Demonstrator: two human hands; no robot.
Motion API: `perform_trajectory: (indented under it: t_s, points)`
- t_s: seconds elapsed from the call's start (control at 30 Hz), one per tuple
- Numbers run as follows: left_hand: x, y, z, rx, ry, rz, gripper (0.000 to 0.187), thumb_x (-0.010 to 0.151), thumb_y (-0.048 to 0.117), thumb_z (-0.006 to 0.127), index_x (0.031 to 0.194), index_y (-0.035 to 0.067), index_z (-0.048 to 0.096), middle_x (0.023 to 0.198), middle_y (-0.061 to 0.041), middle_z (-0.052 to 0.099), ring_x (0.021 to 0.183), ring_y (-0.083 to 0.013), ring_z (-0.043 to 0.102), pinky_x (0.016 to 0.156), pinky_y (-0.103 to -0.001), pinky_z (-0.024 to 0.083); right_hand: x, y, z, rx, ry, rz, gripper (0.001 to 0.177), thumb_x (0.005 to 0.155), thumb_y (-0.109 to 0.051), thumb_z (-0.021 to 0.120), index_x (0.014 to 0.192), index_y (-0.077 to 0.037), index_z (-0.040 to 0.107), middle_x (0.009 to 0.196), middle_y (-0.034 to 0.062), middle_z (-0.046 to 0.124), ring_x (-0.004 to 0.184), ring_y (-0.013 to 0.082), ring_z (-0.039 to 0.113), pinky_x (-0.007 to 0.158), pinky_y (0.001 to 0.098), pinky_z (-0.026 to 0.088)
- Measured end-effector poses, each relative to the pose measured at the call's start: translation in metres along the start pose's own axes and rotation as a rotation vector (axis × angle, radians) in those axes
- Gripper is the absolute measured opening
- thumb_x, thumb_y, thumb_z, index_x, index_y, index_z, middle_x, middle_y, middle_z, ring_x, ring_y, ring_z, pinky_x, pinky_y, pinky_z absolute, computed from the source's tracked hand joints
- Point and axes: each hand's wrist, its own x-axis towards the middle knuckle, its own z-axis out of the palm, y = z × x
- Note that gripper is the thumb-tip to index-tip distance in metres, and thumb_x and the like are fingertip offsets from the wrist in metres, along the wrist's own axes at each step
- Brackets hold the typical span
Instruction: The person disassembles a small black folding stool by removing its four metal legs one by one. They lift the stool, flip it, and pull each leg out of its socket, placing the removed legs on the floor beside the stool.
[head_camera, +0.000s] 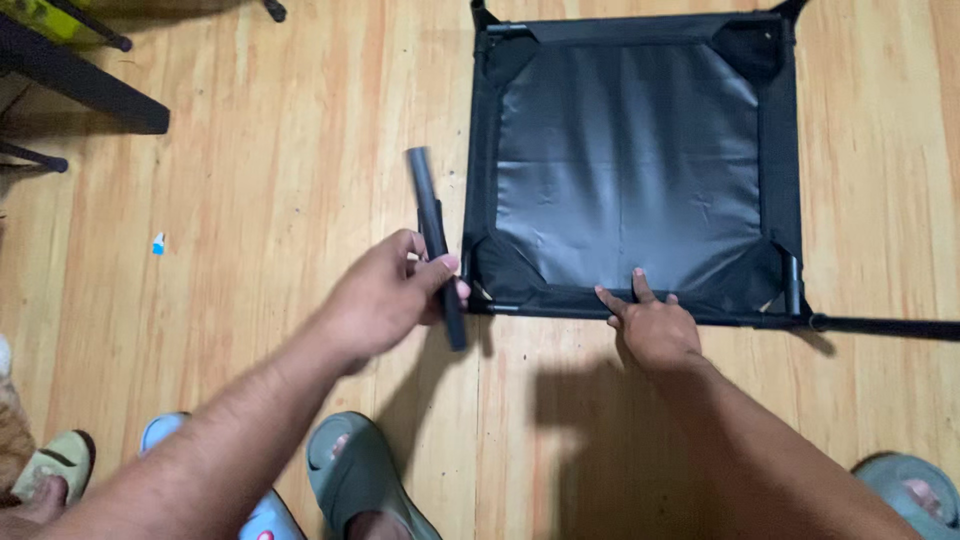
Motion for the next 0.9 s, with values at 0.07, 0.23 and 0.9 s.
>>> perform_trajectory:
  t_s: [0.07, 0.23, 0.9]
  points:
    - [-0.003, -0.008, 0.001, 0.042, -0.054, -0.022, 0.021, 0.099, 0.024, 0.059, 0.103, 0.003, 0.057, 0.091, -0.009, 0.077, 0.08, -0.0174, 0.077, 0.072, -0.035, 0.065, -0.002, 0.002, -0.003, 0.009, -0.006, -0.007, 0.057, 0.108, -0.041, 0.036, 0.161, -0.051, 0.017, 0.172, 0.0154, 0.01, 0.129, 0.036, 0.061, 0.119, 0.0464, 0.041]
    - [0.0, -0.009, -0.002, 0.142, -0.058, -0.024, 0.021, 0.099, 0.027, 0.06, 0.101, 0.006, 0.06, 0.09, -0.007, 0.076, 0.079, -0.0149, 0.075, 0.071, -0.032, 0.066, -0.011, 0.006, -0.011, -0.03, 0.034, -0.073, 0.061, 0.105, -0.039, 0.04, 0.161, -0.048, 0.017, 0.171, 0.0151, 0.011, 0.138, 0.0415, 0.05, 0.116, 0.0439, 0.045]
    - [0.081, -0.068, -0.04, 0.729, 0.189, -0.145, 0.034, 0.1, 0.037, 0.065, 0.112, 0.006, 0.067, 0.099, -0.014, 0.076, 0.088, -0.0234, 0.075, 0.086, -0.041, 0.058, -0.018, 0.002, -0.031, -0.021, -0.135, -0.013, 0.061, 0.107, -0.038, 0.037, 0.162, -0.049, 0.012, 0.173, 0.0097, 0.001, 0.147, 0.0428, 0.036, 0.119, 0.0441, 0.04]
